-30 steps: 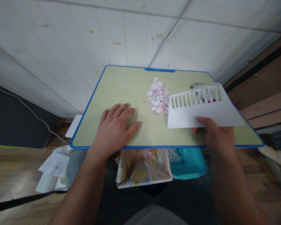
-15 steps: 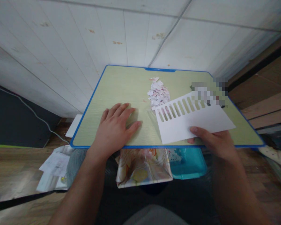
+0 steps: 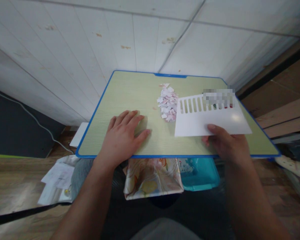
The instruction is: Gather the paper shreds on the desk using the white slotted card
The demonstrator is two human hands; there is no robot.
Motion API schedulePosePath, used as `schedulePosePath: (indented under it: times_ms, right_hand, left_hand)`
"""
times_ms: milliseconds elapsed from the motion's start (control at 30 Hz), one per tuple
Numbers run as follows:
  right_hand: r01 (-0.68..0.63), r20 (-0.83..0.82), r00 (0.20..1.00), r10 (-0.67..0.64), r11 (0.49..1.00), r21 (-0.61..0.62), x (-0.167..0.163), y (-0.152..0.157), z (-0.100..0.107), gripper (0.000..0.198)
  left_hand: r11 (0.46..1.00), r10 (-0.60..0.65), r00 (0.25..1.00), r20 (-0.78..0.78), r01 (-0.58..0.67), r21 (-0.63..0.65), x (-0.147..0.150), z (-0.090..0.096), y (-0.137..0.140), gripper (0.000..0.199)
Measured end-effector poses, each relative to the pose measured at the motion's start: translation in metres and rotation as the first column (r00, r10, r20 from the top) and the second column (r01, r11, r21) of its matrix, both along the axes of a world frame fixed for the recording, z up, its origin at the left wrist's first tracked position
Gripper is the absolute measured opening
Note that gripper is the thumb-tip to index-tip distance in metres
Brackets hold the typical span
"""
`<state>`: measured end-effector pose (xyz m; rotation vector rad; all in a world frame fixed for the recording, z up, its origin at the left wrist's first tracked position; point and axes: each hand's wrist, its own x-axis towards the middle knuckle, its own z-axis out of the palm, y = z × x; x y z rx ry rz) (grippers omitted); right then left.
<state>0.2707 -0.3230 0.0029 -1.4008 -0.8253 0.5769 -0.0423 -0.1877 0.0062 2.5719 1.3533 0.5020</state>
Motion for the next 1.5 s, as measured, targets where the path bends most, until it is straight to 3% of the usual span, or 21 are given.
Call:
schedulePosePath:
  times_ms: [267, 733, 833, 967, 1100, 1200, 1333, 1500]
  right_hand:
    - [0.04, -0.153, 0.988, -0.032, 0.998, 0.045, 0.001, 0.031, 0.004, 0.033]
    - [-0.025, -0.191, 0.981, 0.027, 1.0, 0.011, 0.002, 0.036, -0.002, 0.038]
    - [-0.055, -0.169, 0.984, 0.053, 0.998, -0.008, 0.002, 0.039, 0.0, 0.037]
    - [-0.118, -0.032, 0.993, 0.116, 0.992, -0.047, -0.003, 0.058, 0.016, 0.029]
    - [-0.278, 0.101, 0.953, 0.286, 0.957, -0.086, -0.017, 0.106, 0.041, 0.019]
    - [-0.354, 0.108, 0.919, 0.378, 0.915, -0.194, -0.032, 0.146, 0.053, 0.013]
    - [-0.392, 0.09, 0.897, 0.433, 0.873, -0.291, -0.042, 0.175, 0.053, 0.011]
    - [-0.36, 0.091, 0.898, 0.431, 0.837, -0.412, -0.029, 0.165, 0.05, 0.003]
  left_hand:
    - [1.0, 0.007, 1.0, 0.009, -0.007, 0.014, 0.001, -0.004, 0.004, 0.051]
    - [0.996, 0.042, 0.998, -0.056, -0.046, -0.07, 0.007, 0.012, 0.009, 0.046]
    - [0.993, 0.065, 0.993, -0.095, -0.073, -0.091, 0.017, 0.026, 0.028, 0.045]
    - [0.983, 0.157, 0.986, -0.06, -0.161, -0.085, 0.046, 0.039, 0.077, 0.048]
    - [0.954, 0.276, 0.961, 0.02, -0.271, -0.127, 0.069, 0.036, 0.132, 0.048]
    - [0.947, 0.308, 0.951, 0.024, -0.304, -0.099, 0.071, 0.028, 0.159, 0.048]
    - [0.942, 0.335, 0.942, 0.031, -0.333, -0.048, 0.067, 0.019, 0.171, 0.047]
    - [0.95, 0.31, 0.951, 0.013, -0.31, -0.019, 0.07, 0.015, 0.168, 0.048]
